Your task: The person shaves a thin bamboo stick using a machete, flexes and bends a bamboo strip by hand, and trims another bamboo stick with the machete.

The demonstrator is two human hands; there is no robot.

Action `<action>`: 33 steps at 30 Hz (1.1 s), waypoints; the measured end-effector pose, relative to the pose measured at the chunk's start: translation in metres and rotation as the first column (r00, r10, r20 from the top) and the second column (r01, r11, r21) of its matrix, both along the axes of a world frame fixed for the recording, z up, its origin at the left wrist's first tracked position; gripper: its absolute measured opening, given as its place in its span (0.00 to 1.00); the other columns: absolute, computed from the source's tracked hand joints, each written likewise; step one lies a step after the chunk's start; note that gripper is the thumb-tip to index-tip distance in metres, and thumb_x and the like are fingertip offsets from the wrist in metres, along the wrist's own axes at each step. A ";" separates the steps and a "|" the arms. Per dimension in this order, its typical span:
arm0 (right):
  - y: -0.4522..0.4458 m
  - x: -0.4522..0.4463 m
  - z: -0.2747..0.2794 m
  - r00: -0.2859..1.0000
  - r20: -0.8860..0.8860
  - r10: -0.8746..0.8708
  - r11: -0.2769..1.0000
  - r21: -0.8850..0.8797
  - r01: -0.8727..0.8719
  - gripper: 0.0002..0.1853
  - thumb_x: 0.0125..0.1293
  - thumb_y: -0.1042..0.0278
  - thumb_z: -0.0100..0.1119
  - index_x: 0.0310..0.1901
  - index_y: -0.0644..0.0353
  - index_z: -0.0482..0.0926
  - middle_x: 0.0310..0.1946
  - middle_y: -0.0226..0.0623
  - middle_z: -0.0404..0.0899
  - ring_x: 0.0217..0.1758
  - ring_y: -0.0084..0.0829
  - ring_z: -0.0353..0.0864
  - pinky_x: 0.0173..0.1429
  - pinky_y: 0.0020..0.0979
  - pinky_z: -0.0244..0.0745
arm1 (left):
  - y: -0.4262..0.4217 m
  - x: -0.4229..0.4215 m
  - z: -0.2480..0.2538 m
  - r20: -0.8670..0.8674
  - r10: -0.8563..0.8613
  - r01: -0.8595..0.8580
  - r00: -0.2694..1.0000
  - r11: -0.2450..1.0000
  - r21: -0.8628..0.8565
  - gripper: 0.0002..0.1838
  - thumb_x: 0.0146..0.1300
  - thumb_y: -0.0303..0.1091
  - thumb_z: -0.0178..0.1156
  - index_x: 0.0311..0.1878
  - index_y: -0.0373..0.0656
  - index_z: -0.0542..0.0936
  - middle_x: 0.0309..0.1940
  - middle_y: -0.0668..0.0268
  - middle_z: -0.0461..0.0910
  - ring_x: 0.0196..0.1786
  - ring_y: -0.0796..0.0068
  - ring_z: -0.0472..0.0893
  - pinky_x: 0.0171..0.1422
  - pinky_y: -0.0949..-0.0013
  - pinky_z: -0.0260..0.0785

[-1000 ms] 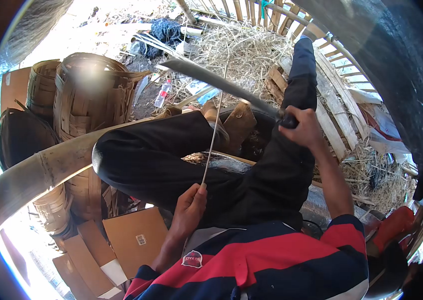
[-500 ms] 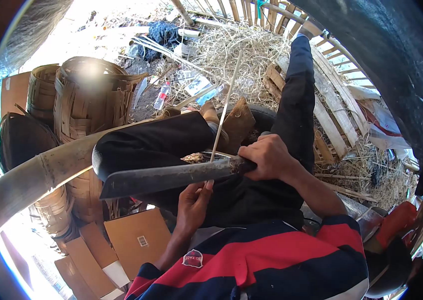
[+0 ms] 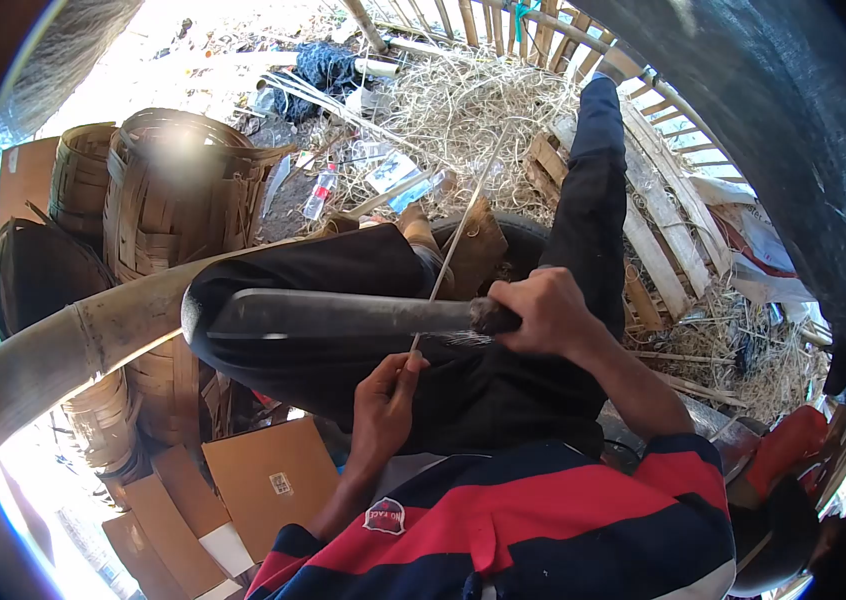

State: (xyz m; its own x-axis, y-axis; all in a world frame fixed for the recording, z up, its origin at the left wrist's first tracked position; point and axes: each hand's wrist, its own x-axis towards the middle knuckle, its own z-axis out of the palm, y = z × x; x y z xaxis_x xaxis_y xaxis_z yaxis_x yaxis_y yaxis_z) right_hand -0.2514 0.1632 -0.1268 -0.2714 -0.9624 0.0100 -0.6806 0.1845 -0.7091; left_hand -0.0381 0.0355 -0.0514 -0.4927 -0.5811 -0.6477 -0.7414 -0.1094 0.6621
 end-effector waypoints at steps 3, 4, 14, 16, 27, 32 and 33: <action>-0.001 0.011 -0.009 0.997 0.070 -0.026 1.000 0.004 0.026 0.18 0.45 0.53 0.72 0.35 0.51 0.78 0.21 0.36 0.81 0.28 0.43 0.83 0.37 0.42 0.77 | 0.001 0.002 -0.001 -0.015 -0.026 0.024 1.000 0.997 -0.072 0.13 0.74 0.38 0.56 0.49 0.37 0.82 0.24 0.73 0.76 0.30 0.89 0.68 0.34 0.79 0.62; -0.002 0.012 -0.011 0.997 0.076 -0.022 1.000 0.002 0.022 0.18 0.45 0.53 0.72 0.35 0.51 0.78 0.21 0.36 0.81 0.28 0.43 0.83 0.37 0.42 0.77 | 0.001 0.002 -0.001 -0.015 -0.038 0.036 0.999 0.990 -0.134 0.13 0.74 0.37 0.57 0.50 0.37 0.83 0.24 0.72 0.77 0.30 0.89 0.68 0.34 0.79 0.62; 0.008 -0.003 -0.014 0.991 0.029 -0.130 0.992 -0.005 0.130 0.16 0.45 0.55 0.70 0.34 0.52 0.80 0.21 0.38 0.81 0.27 0.43 0.84 0.34 0.42 0.77 | 0.005 0.002 -0.004 -0.051 -0.093 0.073 0.994 0.946 -0.317 0.13 0.71 0.34 0.59 0.53 0.37 0.83 0.22 0.59 0.80 0.29 0.89 0.69 0.31 0.75 0.64; 0.010 0.000 -0.016 0.990 0.043 -0.133 0.991 -0.009 0.134 0.16 0.45 0.55 0.70 0.34 0.52 0.80 0.21 0.39 0.81 0.28 0.43 0.84 0.34 0.43 0.77 | 0.006 -0.004 0.004 -0.015 -0.107 0.098 0.994 0.947 -0.305 0.13 0.71 0.34 0.59 0.53 0.37 0.83 0.23 0.58 0.80 0.28 0.88 0.69 0.31 0.75 0.65; 0.010 -0.002 -0.023 0.983 0.047 -0.179 0.980 -0.076 0.183 0.16 0.46 0.53 0.70 0.32 0.52 0.79 0.20 0.37 0.80 0.26 0.43 0.82 0.35 0.41 0.77 | 0.006 -0.002 0.006 -0.048 -0.195 0.165 0.980 0.916 -0.367 0.12 0.71 0.33 0.59 0.51 0.37 0.83 0.23 0.54 0.80 0.26 0.84 0.74 0.32 0.72 0.67; 0.013 -0.011 -0.027 0.990 0.003 -0.140 0.985 -0.104 0.139 0.17 0.46 0.51 0.70 0.32 0.51 0.79 0.19 0.35 0.79 0.25 0.41 0.82 0.34 0.40 0.75 | 0.005 -0.001 0.007 -0.010 -0.221 0.204 0.975 0.915 -0.349 0.12 0.71 0.33 0.59 0.51 0.38 0.83 0.22 0.54 0.79 0.24 0.82 0.75 0.31 0.72 0.67; 0.013 -0.012 -0.027 0.992 -0.015 -0.125 0.987 -0.105 0.122 0.16 0.45 0.52 0.70 0.32 0.51 0.79 0.19 0.34 0.79 0.24 0.41 0.82 0.34 0.39 0.75 | 0.005 0.001 0.007 -0.007 -0.219 0.203 0.976 0.914 -0.351 0.12 0.71 0.33 0.59 0.51 0.38 0.83 0.22 0.54 0.79 0.24 0.82 0.75 0.31 0.72 0.67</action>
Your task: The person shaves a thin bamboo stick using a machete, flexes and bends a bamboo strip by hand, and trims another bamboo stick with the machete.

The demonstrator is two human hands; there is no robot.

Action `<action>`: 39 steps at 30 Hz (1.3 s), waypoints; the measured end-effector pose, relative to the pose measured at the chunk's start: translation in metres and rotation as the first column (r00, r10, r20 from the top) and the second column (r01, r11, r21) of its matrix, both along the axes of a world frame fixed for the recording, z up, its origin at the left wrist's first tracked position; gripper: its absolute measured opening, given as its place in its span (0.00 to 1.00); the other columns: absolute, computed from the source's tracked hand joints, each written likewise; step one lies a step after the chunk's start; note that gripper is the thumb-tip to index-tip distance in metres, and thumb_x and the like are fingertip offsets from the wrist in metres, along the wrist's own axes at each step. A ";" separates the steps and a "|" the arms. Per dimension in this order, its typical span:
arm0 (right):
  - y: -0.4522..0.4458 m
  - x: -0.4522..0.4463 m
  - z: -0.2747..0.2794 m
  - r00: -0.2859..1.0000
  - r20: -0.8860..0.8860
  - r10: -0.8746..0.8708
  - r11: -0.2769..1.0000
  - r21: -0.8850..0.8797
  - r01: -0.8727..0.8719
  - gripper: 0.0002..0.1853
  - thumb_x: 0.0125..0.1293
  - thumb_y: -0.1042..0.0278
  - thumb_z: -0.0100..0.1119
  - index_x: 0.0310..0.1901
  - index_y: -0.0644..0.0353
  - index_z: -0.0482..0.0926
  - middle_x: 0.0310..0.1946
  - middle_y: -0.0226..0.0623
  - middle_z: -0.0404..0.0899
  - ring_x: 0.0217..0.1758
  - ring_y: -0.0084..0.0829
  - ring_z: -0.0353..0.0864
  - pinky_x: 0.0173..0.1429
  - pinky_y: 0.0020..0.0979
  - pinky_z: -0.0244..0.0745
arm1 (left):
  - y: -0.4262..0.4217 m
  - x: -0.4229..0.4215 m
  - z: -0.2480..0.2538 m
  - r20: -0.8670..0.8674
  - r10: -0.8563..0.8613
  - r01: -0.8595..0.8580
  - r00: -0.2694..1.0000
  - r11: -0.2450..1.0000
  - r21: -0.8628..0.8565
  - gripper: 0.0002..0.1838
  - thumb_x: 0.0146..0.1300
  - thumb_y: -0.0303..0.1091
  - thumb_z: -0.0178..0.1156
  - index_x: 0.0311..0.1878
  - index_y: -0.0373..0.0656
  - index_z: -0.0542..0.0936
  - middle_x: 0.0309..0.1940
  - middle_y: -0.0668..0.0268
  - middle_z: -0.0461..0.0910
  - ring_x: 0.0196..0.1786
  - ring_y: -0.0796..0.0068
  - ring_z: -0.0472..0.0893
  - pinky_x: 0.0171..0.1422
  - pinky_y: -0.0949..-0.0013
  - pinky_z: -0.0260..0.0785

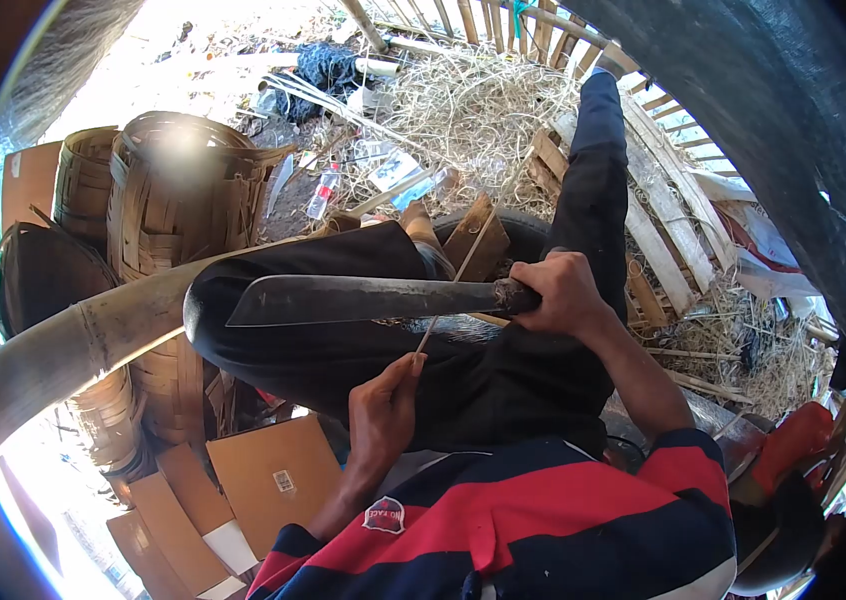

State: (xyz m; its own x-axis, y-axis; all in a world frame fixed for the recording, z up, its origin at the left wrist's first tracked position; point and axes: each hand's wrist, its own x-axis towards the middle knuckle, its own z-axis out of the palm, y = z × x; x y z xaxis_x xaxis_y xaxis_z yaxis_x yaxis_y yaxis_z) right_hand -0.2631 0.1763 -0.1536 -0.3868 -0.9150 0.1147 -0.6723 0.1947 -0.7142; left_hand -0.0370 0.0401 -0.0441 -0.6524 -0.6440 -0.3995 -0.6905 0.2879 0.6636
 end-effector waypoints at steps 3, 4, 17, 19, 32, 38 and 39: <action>0.000 -0.003 -0.003 1.000 -0.019 0.002 1.000 -0.016 -0.002 0.16 0.44 0.53 0.70 0.31 0.51 0.79 0.19 0.33 0.79 0.25 0.39 0.82 0.33 0.39 0.74 | -0.001 0.003 0.000 0.008 -0.020 0.021 1.000 0.999 -0.025 0.12 0.71 0.33 0.59 0.51 0.38 0.83 0.23 0.54 0.80 0.24 0.81 0.76 0.31 0.72 0.67; 0.000 -0.004 -0.003 1.000 -0.019 0.003 1.000 -0.016 -0.004 0.16 0.44 0.53 0.70 0.31 0.51 0.79 0.19 0.33 0.79 0.25 0.39 0.82 0.33 0.39 0.74 | -0.002 0.002 0.003 0.010 -0.002 0.002 1.000 1.000 -0.023 0.12 0.70 0.33 0.59 0.50 0.38 0.83 0.23 0.53 0.80 0.25 0.81 0.77 0.31 0.72 0.68; 0.024 -0.054 -0.024 0.936 0.003 -0.352 0.909 0.241 0.340 0.18 0.43 0.60 0.74 0.36 0.58 0.81 0.25 0.43 0.83 0.33 0.46 0.85 0.39 0.40 0.79 | -0.005 0.017 0.002 0.043 0.038 -0.037 0.998 0.999 -0.039 0.11 0.70 0.33 0.60 0.49 0.36 0.83 0.28 0.50 0.83 0.29 0.74 0.84 0.33 0.71 0.70; 0.028 -0.051 -0.021 0.914 -0.031 -0.404 0.878 0.269 0.397 0.19 0.44 0.61 0.74 0.36 0.59 0.81 0.26 0.44 0.83 0.34 0.48 0.85 0.39 0.40 0.80 | -0.002 0.013 -0.005 0.052 0.027 -0.026 0.998 1.000 -0.018 0.11 0.70 0.33 0.60 0.49 0.36 0.83 0.28 0.49 0.83 0.29 0.73 0.84 0.33 0.71 0.70; 0.007 0.007 -0.005 0.992 0.093 -0.081 0.996 0.044 0.077 0.17 0.43 0.58 0.73 0.34 0.53 0.80 0.21 0.39 0.81 0.27 0.43 0.84 0.34 0.42 0.78 | 0.002 -0.007 0.003 0.060 -0.033 0.035 0.998 0.999 -0.031 0.10 0.69 0.32 0.60 0.47 0.36 0.83 0.27 0.50 0.82 0.28 0.60 0.84 0.33 0.67 0.71; 0.021 -0.030 -0.013 0.955 0.118 -0.272 0.948 0.202 0.245 0.18 0.44 0.57 0.74 0.36 0.55 0.83 0.24 0.43 0.83 0.32 0.45 0.85 0.38 0.41 0.80 | 0.001 0.007 0.004 0.038 -0.005 0.007 0.999 0.999 -0.045 0.11 0.69 0.32 0.60 0.47 0.36 0.83 0.27 0.50 0.81 0.28 0.60 0.84 0.33 0.66 0.71; 0.023 -0.033 -0.014 0.945 0.098 -0.311 0.932 0.224 0.284 0.18 0.44 0.57 0.74 0.36 0.55 0.83 0.25 0.44 0.83 0.32 0.45 0.85 0.38 0.41 0.80 | 0.000 0.006 0.005 0.039 -0.006 0.008 0.999 0.999 -0.045 0.11 0.69 0.32 0.60 0.47 0.36 0.83 0.27 0.50 0.81 0.28 0.60 0.84 0.33 0.66 0.71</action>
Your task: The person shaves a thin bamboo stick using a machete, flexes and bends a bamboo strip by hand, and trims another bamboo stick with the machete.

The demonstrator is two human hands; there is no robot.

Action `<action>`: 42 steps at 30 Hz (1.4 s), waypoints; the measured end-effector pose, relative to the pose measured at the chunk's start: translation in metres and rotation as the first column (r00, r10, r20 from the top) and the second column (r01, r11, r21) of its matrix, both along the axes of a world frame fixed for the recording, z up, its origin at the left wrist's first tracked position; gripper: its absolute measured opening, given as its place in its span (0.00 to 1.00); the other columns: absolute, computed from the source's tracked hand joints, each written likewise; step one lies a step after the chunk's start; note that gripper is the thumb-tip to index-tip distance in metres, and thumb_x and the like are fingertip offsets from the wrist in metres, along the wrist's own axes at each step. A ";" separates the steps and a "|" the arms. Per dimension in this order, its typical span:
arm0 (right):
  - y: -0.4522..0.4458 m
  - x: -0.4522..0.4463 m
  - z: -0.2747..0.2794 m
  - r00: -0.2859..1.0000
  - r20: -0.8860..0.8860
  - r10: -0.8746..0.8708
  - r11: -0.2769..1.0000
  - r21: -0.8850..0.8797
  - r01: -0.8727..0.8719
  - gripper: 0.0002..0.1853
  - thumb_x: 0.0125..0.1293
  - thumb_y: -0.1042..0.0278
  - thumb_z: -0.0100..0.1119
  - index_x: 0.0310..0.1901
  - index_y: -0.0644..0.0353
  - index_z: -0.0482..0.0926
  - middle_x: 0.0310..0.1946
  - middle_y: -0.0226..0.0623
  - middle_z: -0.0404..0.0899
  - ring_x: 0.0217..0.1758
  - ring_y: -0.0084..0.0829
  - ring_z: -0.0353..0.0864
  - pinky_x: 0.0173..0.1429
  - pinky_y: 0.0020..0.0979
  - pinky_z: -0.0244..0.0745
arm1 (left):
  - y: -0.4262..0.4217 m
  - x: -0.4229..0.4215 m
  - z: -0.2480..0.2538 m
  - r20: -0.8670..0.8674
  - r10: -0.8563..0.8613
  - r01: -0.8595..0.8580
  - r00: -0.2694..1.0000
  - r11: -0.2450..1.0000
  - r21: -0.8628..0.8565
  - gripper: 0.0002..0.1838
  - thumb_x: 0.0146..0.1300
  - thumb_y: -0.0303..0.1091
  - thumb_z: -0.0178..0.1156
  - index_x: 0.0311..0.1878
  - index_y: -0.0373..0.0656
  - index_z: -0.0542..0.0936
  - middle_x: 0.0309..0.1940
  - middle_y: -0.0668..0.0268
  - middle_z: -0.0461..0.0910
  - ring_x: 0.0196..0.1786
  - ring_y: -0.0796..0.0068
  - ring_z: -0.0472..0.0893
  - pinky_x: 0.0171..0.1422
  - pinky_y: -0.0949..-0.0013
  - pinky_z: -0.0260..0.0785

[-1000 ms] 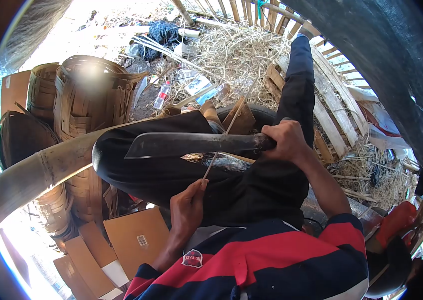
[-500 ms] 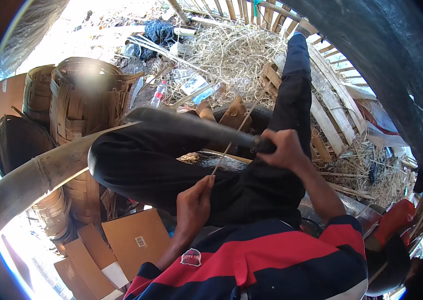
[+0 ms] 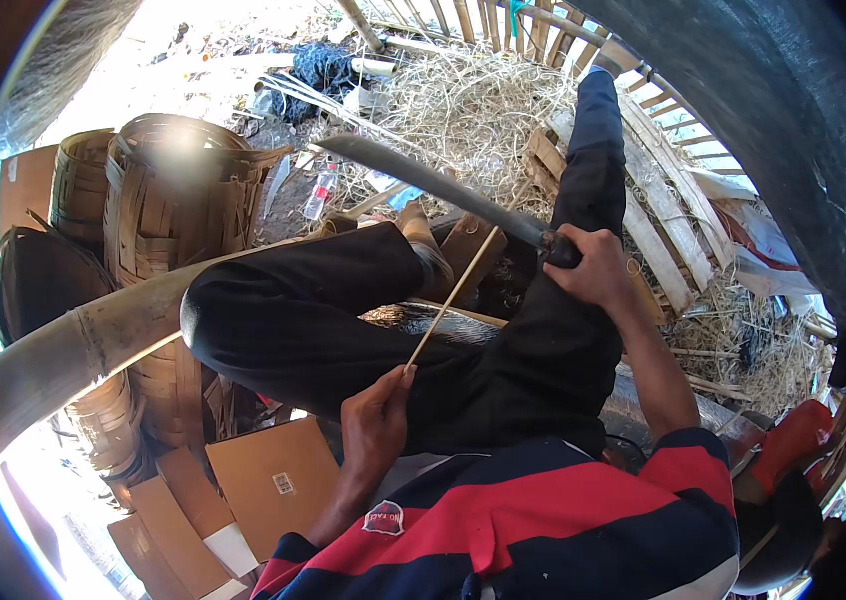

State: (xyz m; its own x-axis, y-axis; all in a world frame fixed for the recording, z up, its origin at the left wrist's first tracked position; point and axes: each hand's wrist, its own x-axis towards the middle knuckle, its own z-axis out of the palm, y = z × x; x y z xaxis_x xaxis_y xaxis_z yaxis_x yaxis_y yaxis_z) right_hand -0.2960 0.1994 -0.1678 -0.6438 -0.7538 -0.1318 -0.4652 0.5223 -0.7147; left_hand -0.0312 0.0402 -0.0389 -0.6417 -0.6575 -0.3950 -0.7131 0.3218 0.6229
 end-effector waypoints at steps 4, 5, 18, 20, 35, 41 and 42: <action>0.003 0.009 -0.001 0.999 0.010 0.032 0.999 -0.038 -0.032 0.19 0.44 0.57 0.74 0.37 0.55 0.83 0.25 0.43 0.83 0.32 0.46 0.85 0.38 0.40 0.80 | 0.003 -0.002 -0.005 -0.006 -0.049 0.049 0.999 0.998 0.032 0.11 0.69 0.33 0.60 0.48 0.36 0.84 0.26 0.51 0.82 0.27 0.62 0.84 0.32 0.66 0.71; 0.002 0.014 0.001 1.000 0.008 0.029 0.999 -0.036 -0.029 0.19 0.44 0.57 0.74 0.37 0.55 0.83 0.25 0.43 0.83 0.32 0.46 0.85 0.38 0.40 0.80 | 0.004 -0.003 -0.008 -0.034 -0.064 0.066 0.997 0.997 0.045 0.11 0.69 0.33 0.61 0.48 0.36 0.84 0.25 0.51 0.82 0.26 0.63 0.84 0.31 0.66 0.70; -0.006 0.021 0.005 0.974 -0.043 0.223 0.970 -0.091 -0.226 0.14 0.45 0.56 0.71 0.32 0.52 0.81 0.21 0.38 0.81 0.28 0.43 0.84 0.35 0.42 0.78 | 0.002 -0.006 -0.003 0.070 -0.074 0.064 0.995 0.989 0.134 0.11 0.71 0.34 0.59 0.49 0.39 0.84 0.22 0.53 0.80 0.22 0.72 0.80 0.29 0.69 0.67; 0.000 0.018 0.005 0.973 -0.063 0.224 0.972 -0.063 -0.228 0.15 0.45 0.56 0.72 0.34 0.53 0.82 0.22 0.40 0.82 0.30 0.44 0.84 0.36 0.41 0.79 | 0.001 0.001 -0.007 0.065 -0.070 0.065 0.995 0.995 0.077 0.11 0.70 0.34 0.59 0.49 0.39 0.84 0.23 0.54 0.80 0.22 0.75 0.79 0.28 0.70 0.67; -0.004 0.025 0.024 0.976 0.016 0.216 0.976 0.018 -0.216 0.16 0.47 0.53 0.71 0.35 0.52 0.82 0.21 0.42 0.81 0.31 0.46 0.85 0.38 0.42 0.79 | 0.004 -0.003 -0.012 0.028 -0.081 0.081 0.996 0.997 -0.004 0.11 0.70 0.35 0.60 0.48 0.39 0.83 0.23 0.50 0.79 0.26 0.57 0.84 0.30 0.66 0.70; -0.015 0.042 0.030 0.951 -0.032 0.307 0.949 -0.071 -0.309 0.14 0.48 0.52 0.69 0.31 0.50 0.81 0.19 0.41 0.80 0.28 0.45 0.84 0.34 0.44 0.78 | 0.005 -0.008 -0.003 0.051 -0.073 0.074 0.996 0.997 -0.007 0.11 0.70 0.35 0.60 0.47 0.38 0.83 0.22 0.50 0.78 0.24 0.56 0.82 0.30 0.66 0.69; -0.014 0.040 0.028 0.958 -0.042 0.285 0.956 -0.066 -0.287 0.14 0.48 0.52 0.69 0.31 0.51 0.81 0.19 0.41 0.80 0.28 0.44 0.84 0.34 0.43 0.78 | 0.004 -0.006 -0.004 0.052 -0.070 0.071 0.996 0.997 -0.008 0.11 0.70 0.35 0.60 0.47 0.38 0.83 0.22 0.50 0.78 0.24 0.56 0.82 0.30 0.66 0.69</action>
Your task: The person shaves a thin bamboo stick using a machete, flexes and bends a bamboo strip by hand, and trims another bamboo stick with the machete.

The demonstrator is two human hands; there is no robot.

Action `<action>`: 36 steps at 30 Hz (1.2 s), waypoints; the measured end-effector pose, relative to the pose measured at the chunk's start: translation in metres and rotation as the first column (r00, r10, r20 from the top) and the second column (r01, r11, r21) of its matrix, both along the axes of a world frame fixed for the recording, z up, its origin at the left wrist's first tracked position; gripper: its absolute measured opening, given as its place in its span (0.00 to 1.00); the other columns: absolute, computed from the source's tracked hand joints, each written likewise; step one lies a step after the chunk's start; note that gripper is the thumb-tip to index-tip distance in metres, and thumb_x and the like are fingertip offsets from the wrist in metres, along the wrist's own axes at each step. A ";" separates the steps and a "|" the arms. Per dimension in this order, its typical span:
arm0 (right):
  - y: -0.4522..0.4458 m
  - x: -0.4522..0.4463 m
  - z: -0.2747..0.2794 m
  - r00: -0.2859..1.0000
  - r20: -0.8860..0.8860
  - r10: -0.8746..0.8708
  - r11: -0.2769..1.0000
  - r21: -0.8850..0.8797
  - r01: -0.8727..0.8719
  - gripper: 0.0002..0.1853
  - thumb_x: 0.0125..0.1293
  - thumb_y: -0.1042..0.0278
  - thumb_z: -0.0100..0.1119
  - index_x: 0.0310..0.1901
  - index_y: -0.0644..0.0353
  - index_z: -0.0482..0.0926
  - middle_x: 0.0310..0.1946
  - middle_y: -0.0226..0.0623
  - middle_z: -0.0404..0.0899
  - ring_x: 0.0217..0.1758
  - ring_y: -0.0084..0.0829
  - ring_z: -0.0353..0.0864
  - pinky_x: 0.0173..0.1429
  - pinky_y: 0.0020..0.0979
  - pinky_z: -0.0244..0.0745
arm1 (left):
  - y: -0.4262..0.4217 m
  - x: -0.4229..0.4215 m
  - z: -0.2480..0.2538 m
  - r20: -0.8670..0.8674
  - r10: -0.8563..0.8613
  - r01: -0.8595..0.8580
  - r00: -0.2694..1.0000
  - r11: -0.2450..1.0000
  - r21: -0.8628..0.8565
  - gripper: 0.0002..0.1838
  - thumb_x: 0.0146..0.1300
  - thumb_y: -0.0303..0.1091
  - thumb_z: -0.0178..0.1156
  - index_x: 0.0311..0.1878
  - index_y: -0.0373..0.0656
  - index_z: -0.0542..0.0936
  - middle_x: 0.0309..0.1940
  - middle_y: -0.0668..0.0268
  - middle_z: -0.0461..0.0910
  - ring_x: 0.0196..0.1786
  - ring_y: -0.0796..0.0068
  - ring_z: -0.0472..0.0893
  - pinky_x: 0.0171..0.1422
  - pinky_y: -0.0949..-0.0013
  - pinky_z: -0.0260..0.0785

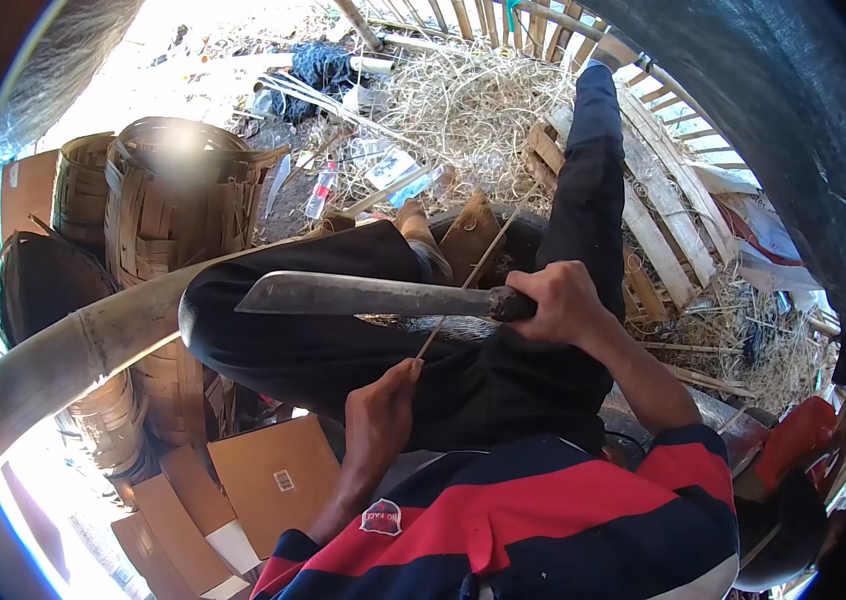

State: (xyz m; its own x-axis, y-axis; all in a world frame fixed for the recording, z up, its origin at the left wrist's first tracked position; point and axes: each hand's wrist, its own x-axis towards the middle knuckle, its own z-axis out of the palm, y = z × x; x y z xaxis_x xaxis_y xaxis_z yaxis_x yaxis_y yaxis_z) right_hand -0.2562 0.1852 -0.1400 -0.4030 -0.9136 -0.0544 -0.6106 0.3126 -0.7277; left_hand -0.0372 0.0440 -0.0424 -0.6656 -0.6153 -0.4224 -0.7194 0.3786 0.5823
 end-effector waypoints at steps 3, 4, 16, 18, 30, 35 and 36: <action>0.004 -0.013 -0.003 0.998 -0.033 -0.060 0.998 0.009 0.060 0.13 0.48 0.53 0.69 0.30 0.51 0.81 0.19 0.41 0.80 0.28 0.44 0.84 0.34 0.43 0.78 | -0.002 0.004 -0.002 -0.037 0.004 -0.005 0.999 1.000 -0.013 0.11 0.70 0.35 0.59 0.47 0.38 0.83 0.21 0.50 0.77 0.24 0.57 0.82 0.29 0.66 0.69; 0.006 -0.018 -0.004 0.994 -0.051 -0.095 0.995 0.017 0.096 0.13 0.48 0.53 0.69 0.31 0.51 0.81 0.19 0.41 0.80 0.28 0.44 0.84 0.34 0.43 0.78 | -0.002 0.006 -0.003 -0.057 0.001 -0.002 0.998 1.000 -0.020 0.11 0.70 0.35 0.59 0.47 0.38 0.83 0.21 0.51 0.77 0.24 0.57 0.82 0.29 0.66 0.68; 0.004 -0.011 -0.004 0.998 0.003 -0.069 0.996 0.054 0.068 0.15 0.47 0.54 0.71 0.34 0.52 0.82 0.21 0.41 0.81 0.29 0.44 0.85 0.36 0.42 0.79 | -0.002 0.003 0.001 0.016 0.014 -0.014 1.000 1.000 0.013 0.10 0.71 0.33 0.59 0.48 0.37 0.83 0.26 0.52 0.81 0.28 0.72 0.82 0.32 0.70 0.69; 0.002 -0.014 -0.005 0.999 -0.010 -0.049 0.997 0.057 0.050 0.16 0.47 0.54 0.71 0.35 0.52 0.83 0.22 0.41 0.82 0.30 0.44 0.85 0.36 0.41 0.79 | -0.002 0.002 0.003 0.079 0.022 -0.025 0.997 0.999 0.031 0.11 0.71 0.33 0.59 0.49 0.37 0.84 0.31 0.52 0.85 0.34 0.80 0.83 0.36 0.73 0.71; 0.000 -0.028 -0.010 0.989 -0.011 -0.149 0.984 0.099 0.149 0.18 0.45 0.55 0.73 0.36 0.53 0.83 0.23 0.43 0.82 0.30 0.45 0.85 0.38 0.42 0.80 | 0.001 -0.005 0.001 -0.001 -0.001 0.001 1.000 0.997 0.077 0.10 0.70 0.33 0.60 0.48 0.38 0.83 0.22 0.50 0.78 0.24 0.59 0.82 0.29 0.67 0.68; 0.003 -0.045 -0.013 0.980 -0.044 -0.194 0.978 0.064 0.197 0.17 0.44 0.56 0.73 0.36 0.52 0.83 0.23 0.43 0.82 0.31 0.46 0.84 0.39 0.42 0.80 | -0.004 0.002 0.000 -0.043 0.011 -0.010 0.999 1.000 0.022 0.10 0.70 0.32 0.59 0.48 0.38 0.83 0.22 0.50 0.77 0.23 0.61 0.81 0.29 0.67 0.68; 0.005 -0.055 -0.016 0.978 -0.055 -0.202 0.972 0.113 0.207 0.17 0.45 0.55 0.73 0.36 0.51 0.84 0.23 0.44 0.83 0.31 0.46 0.85 0.39 0.42 0.81 | -0.005 0.000 0.001 -0.046 0.015 -0.014 0.999 1.000 0.020 0.10 0.70 0.32 0.59 0.48 0.38 0.83 0.22 0.50 0.77 0.23 0.61 0.81 0.29 0.67 0.68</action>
